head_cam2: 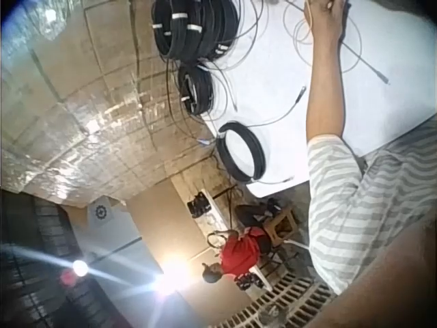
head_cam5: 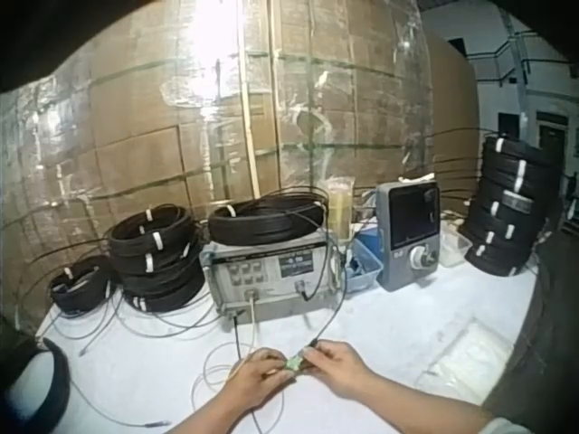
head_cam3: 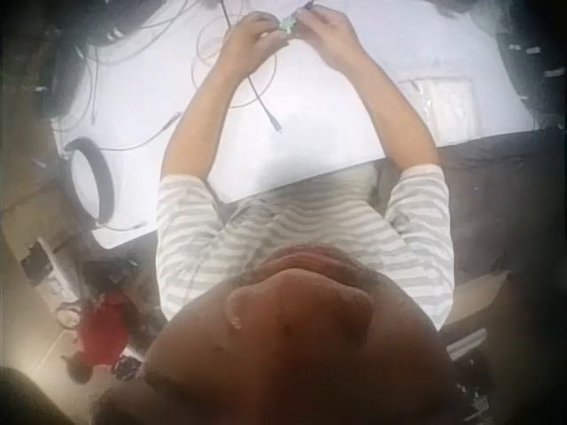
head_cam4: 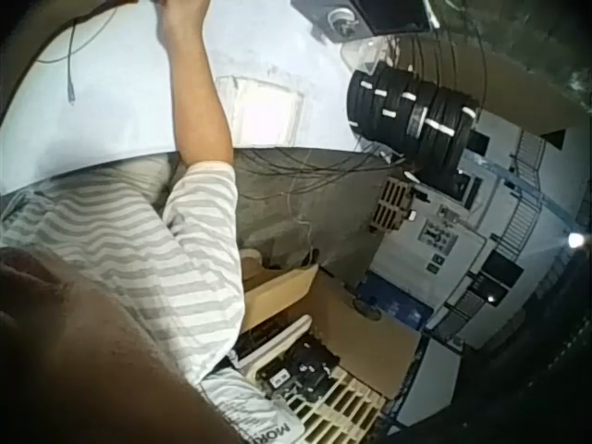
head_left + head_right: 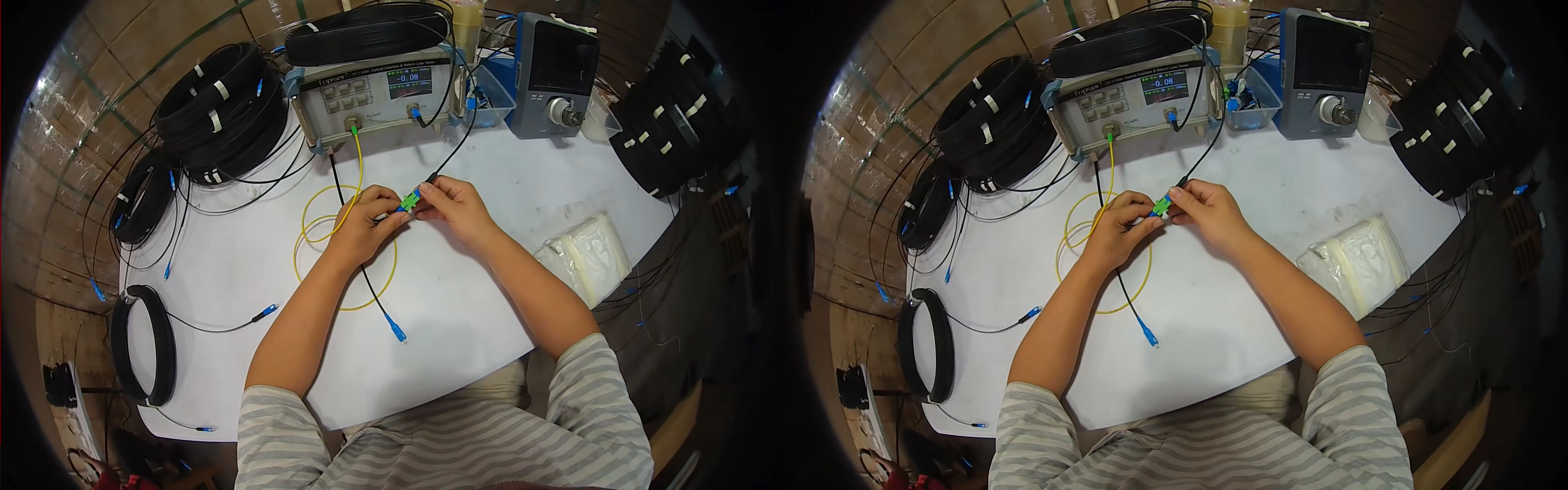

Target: The recorder is connecting fiber optic cables to a piece of laboratory equipment and using a handheld fiber optic cleaning tool.

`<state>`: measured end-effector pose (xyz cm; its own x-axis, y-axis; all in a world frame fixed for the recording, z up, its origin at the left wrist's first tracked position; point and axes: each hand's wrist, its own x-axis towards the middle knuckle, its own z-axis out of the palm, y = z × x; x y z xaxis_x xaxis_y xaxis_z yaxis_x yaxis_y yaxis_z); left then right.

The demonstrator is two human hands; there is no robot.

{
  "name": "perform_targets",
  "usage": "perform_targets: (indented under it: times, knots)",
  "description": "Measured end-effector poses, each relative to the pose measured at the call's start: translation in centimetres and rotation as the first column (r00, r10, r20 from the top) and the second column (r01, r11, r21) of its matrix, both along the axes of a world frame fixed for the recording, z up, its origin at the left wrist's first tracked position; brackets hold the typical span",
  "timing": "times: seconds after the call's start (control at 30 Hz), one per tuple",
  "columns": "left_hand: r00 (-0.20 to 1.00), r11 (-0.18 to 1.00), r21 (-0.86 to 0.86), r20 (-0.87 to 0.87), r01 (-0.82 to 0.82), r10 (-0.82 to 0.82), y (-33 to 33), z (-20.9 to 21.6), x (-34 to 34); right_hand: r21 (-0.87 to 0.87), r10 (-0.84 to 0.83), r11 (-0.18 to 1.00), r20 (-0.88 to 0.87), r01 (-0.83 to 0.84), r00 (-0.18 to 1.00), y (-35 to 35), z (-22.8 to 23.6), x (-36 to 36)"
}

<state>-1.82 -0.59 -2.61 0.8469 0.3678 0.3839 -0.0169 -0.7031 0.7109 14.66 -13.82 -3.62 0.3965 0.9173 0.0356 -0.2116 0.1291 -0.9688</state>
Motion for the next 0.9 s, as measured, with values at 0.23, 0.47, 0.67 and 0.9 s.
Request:
perform_targets:
  times: [0.23, 0.47, 0.67, 0.9]
  knots:
    - [1.0, 1.0, -0.003, 0.001, 0.006, -0.006, -0.18, 0.05, 0.27, -0.032, -0.003, 0.999, -0.022, 0.002, 1.0, -0.03, 0.37, -0.19]
    - [0.999, 0.989, 0.146, 0.048, 0.009, -0.017, -0.43, 0.52, 0.18, 0.038, -0.026, 0.999, -0.008, 0.026, 1.0, -0.2, 0.56, -0.5]
    - [0.997, 0.994, 0.082, -0.018, -0.068, 0.07, -0.77, 0.68, 0.03, 0.027, -0.091, 0.995, -0.003, 0.091, 0.996, -0.25, 0.53, -0.62]
    - [0.999, 0.966, 0.257, 0.031, -0.036, 0.029, -0.53, 0.36, 0.19, -0.018, -0.109, 0.994, 0.023, 0.109, 0.994, -0.06, 0.8, -0.65]
